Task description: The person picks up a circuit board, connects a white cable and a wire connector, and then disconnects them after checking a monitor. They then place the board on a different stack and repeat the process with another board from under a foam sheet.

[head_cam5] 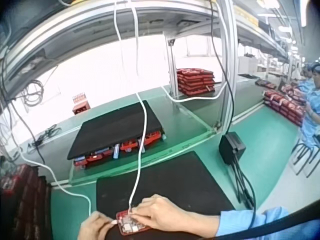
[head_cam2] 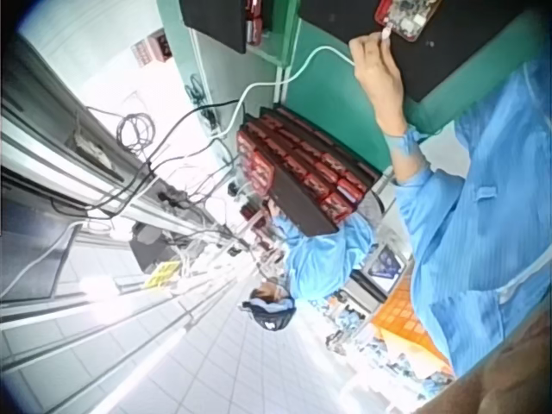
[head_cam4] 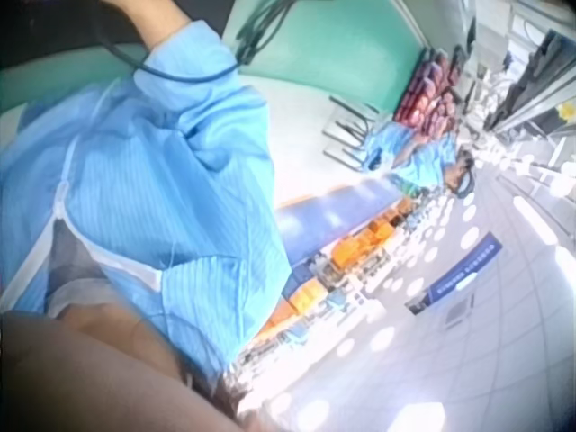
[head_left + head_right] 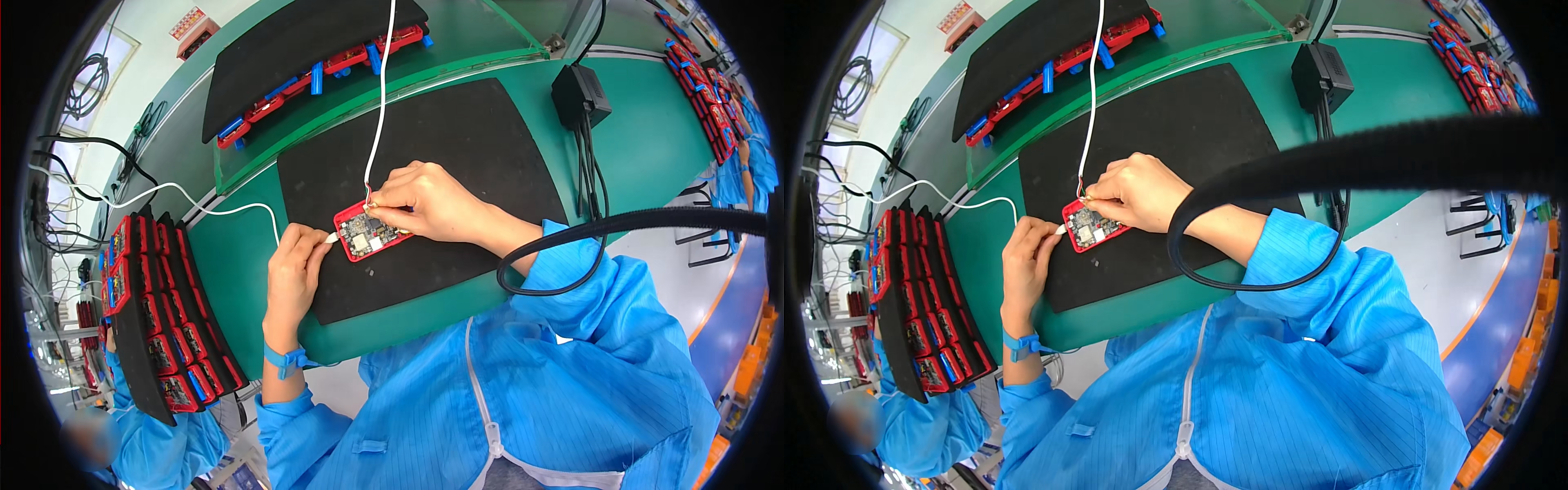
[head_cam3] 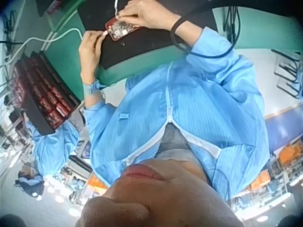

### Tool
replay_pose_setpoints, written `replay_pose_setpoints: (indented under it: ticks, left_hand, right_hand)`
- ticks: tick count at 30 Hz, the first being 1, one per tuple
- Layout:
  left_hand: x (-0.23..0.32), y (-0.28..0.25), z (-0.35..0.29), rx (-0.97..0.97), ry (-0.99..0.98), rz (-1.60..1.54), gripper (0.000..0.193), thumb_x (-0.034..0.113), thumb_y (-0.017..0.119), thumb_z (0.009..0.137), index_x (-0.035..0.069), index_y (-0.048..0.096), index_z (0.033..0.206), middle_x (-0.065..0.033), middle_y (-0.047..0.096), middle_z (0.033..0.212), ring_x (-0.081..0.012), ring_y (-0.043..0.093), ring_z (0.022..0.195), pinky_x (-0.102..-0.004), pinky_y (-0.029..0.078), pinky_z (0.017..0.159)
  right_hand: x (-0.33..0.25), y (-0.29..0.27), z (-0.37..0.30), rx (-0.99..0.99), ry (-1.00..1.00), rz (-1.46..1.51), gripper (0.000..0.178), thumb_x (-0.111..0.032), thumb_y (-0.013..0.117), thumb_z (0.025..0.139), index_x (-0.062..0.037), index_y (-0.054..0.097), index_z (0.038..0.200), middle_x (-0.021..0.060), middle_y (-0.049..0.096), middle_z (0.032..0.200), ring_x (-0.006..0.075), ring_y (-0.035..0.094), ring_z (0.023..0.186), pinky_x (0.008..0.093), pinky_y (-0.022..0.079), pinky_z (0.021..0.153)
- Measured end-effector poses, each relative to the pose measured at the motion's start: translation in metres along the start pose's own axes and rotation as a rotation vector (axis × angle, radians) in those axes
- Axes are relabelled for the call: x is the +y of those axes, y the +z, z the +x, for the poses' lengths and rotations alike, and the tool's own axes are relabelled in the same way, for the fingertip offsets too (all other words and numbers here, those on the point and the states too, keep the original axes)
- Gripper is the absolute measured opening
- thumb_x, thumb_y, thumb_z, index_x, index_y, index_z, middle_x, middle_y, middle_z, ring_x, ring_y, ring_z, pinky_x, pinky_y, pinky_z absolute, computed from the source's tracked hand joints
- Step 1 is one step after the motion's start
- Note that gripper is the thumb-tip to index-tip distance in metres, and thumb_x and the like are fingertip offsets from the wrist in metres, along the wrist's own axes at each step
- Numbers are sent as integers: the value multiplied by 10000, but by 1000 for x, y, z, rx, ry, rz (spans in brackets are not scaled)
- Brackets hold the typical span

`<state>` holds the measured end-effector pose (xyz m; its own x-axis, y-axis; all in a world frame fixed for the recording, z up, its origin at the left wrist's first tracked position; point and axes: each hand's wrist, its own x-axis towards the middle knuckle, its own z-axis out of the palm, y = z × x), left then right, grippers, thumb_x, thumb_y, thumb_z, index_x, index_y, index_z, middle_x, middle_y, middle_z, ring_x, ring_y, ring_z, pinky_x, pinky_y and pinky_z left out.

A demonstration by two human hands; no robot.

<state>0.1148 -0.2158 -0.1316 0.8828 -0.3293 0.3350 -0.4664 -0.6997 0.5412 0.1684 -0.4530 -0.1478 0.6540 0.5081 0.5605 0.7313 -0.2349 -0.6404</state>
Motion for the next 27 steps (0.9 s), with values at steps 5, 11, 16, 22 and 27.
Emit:
replay_pose_setpoints:
  ticks: [5,11,16,22,27]
  left_hand:
    - [2,0,-3,-18,-18,8,110,-70,664,795,-38,634,897,-91,568,835,-194,570,704,-283,461,607]
    - [1,3,-3,44,13,-10,97,-45,671,798,-34,636,888,-93,566,825,-215,575,664,-320,456,561]
    - [-5,2,-1,19,61,-5,114,-50,670,798,-30,634,904,-92,566,830,-211,576,673,-318,458,564]
    - [-7,1,1,6,15,-97,121,-50,664,800,-27,630,914,-92,571,851,-209,582,691,-308,466,576]
    - [1,-2,-1,5,11,-47,189,-37,695,779,-24,639,959,-94,574,863,-208,583,697,-301,471,574]
  right_hand:
    - [-2,-2,0,-20,42,16,104,-105,704,812,-8,716,850,101,696,775,239,630,673,364,490,617]
    - [-2,-1,-2,-17,62,10,92,-94,711,804,-12,716,847,94,687,749,238,622,667,355,475,639]
    - [-5,-2,0,-20,49,-3,85,-86,713,798,-15,717,845,102,681,739,240,620,664,358,474,650]
    - [-5,-1,0,16,26,19,83,-87,715,793,-21,714,841,103,680,742,242,624,671,357,473,663]
    - [-4,-4,-3,10,41,19,77,-84,711,794,-32,716,851,86,682,750,235,623,671,355,471,678]
